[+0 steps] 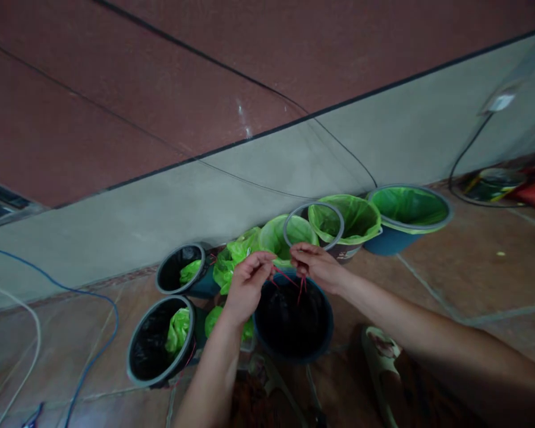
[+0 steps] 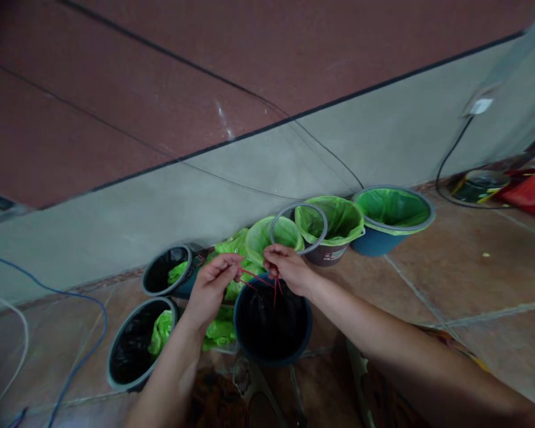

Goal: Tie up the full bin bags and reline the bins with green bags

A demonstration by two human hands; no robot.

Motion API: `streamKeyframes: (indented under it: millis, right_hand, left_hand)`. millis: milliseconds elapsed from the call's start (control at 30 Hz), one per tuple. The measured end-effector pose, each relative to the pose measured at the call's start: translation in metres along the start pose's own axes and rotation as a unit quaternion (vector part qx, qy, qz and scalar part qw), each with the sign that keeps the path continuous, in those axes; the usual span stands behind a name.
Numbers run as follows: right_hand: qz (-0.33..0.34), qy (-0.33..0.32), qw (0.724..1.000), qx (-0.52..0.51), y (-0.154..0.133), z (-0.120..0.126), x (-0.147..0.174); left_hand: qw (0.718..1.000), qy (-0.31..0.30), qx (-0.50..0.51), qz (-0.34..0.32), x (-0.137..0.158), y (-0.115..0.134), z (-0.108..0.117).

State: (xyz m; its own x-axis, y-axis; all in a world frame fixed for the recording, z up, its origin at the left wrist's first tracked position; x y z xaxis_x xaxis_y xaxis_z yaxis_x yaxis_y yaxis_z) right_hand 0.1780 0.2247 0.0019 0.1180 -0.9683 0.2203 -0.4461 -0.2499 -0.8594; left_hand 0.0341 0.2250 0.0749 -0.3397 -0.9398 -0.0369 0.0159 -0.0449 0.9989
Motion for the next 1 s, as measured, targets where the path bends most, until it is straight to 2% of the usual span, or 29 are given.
streamKeyframes:
  millis: [67,167,267,333,400,467,567,667,767,900,1000]
  right_hand:
    - [-0.005,-0.017,0.999,0.040,0.003,-0.008,0.003]
    - [-0.038,-0.065,0.991,0.115,0.013,-0.023,0.010]
    - [-0.066,-0.141,0.961,0.229,0.029,-0.037,0.015]
    - [-0.055,-0.175,0.934,0.307,0.036,-0.042,0.016]
    - [-0.039,-0.186,0.918,0.348,0.039,-0.042,0.015]
    - [-0.051,-0.181,0.925,0.331,0.040,-0.039,0.013]
    - [-0.077,-0.148,0.957,0.239,0.034,-0.029,0.009]
    - [-0.075,-0.118,0.979,0.150,0.025,-0.020,0.002]
    - [-0.074,-0.077,0.990,0.095,0.019,-0.006,-0.005]
    - [-0.084,-0.025,0.995,0.055,0.019,0.013,-0.012]
    - [-0.086,0.022,0.995,0.039,0.022,0.028,-0.015]
  left_hand:
    - [1.000,0.005,0.000,-0.005,-0.004,0.004,-0.001]
    - [1.000,0.019,0.020,-0.011,-0.006,-0.003,-0.001]
    - [0.996,0.028,0.080,-0.023,-0.005,-0.018,-0.001]
    - [0.991,0.033,0.125,-0.026,-0.006,-0.029,-0.001]
    - [0.989,0.032,0.146,-0.021,-0.010,-0.039,-0.002]
    - [0.989,0.039,0.143,-0.005,-0.016,-0.050,0.000]
    - [0.991,0.041,0.115,0.057,-0.023,-0.077,-0.003]
    - [0.988,-0.030,0.100,0.111,-0.021,-0.108,-0.024]
    - [0.981,-0.091,0.114,0.124,-0.016,-0.131,-0.044]
    - [0.989,-0.060,0.071,0.112,-0.014,-0.146,-0.038]
    - [0.990,-0.061,0.045,0.117,-0.013,-0.151,-0.034]
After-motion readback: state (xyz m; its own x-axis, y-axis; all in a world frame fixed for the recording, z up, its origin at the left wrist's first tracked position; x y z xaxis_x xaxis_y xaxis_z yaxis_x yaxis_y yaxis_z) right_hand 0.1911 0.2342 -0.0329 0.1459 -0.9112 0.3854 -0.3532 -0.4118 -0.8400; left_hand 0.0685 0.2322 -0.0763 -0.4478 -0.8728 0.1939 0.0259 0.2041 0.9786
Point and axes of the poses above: each hand's wrist, its own x-axis away from the middle knuckle, its own z-axis out of the back of the hand, y = z × x, the point moved 8 cm from there along -x, towards the middle knuckle, and after that the axes turned 2 degrees about x, right-handed, at the moved point
